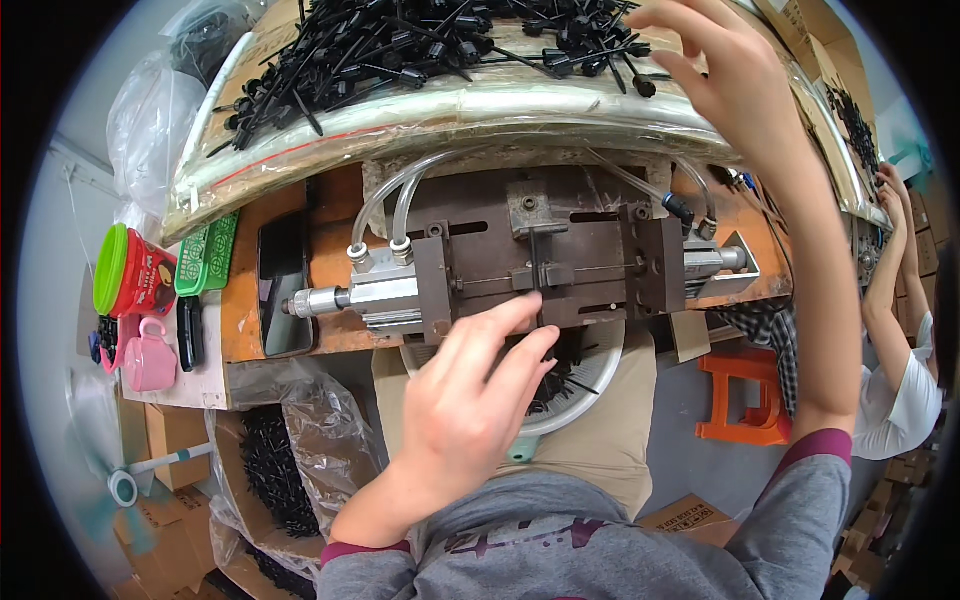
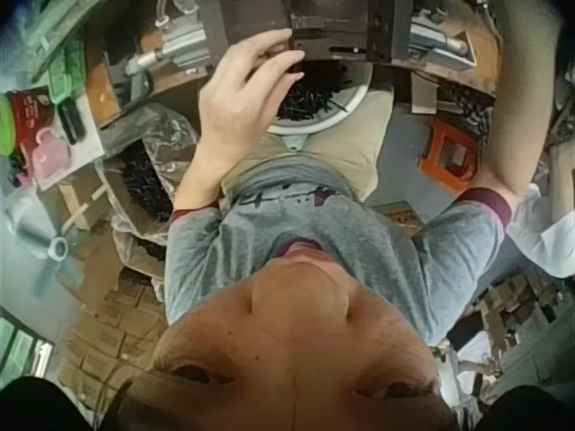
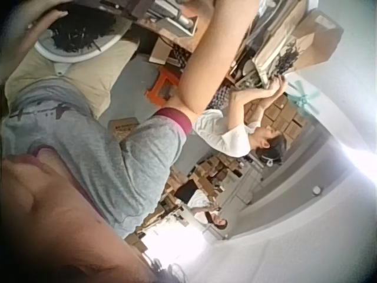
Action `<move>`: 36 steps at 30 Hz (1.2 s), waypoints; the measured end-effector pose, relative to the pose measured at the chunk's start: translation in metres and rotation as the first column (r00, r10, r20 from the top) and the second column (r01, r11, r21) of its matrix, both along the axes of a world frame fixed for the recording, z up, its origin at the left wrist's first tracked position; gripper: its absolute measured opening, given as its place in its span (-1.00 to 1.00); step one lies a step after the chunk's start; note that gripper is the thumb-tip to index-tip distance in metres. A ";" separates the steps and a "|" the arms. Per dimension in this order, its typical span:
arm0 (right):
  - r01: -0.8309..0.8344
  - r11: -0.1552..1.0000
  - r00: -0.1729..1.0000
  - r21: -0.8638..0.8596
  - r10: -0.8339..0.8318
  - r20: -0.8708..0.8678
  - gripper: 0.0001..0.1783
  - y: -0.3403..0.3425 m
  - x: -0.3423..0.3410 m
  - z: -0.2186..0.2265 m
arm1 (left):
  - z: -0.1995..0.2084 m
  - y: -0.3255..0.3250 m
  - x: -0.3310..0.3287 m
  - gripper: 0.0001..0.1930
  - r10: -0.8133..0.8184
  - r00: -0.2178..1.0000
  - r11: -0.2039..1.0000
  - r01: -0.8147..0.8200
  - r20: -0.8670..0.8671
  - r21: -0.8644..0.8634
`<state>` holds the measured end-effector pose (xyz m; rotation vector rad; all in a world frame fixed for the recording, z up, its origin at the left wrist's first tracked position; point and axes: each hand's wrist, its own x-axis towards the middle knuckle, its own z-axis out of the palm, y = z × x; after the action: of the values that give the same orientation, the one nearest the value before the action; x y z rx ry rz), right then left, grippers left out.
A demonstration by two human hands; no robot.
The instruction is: The person is using a machine fixture to assemble or process small black components.
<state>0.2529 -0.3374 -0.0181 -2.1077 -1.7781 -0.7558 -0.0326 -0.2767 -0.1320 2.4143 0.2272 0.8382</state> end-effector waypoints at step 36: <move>-0.056 0.966 -0.435 0.254 0.205 -0.877 -0.80 -0.043 -0.095 -0.059 | 0.028 0.011 0.020 -0.59 -0.138 0.965 0.990 0.141 0.224 0.004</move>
<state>0.1580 -0.3799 -0.0776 -1.1872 -0.6503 1.0493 -0.0129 -0.2657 -0.1041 2.2704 -0.0253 1.0303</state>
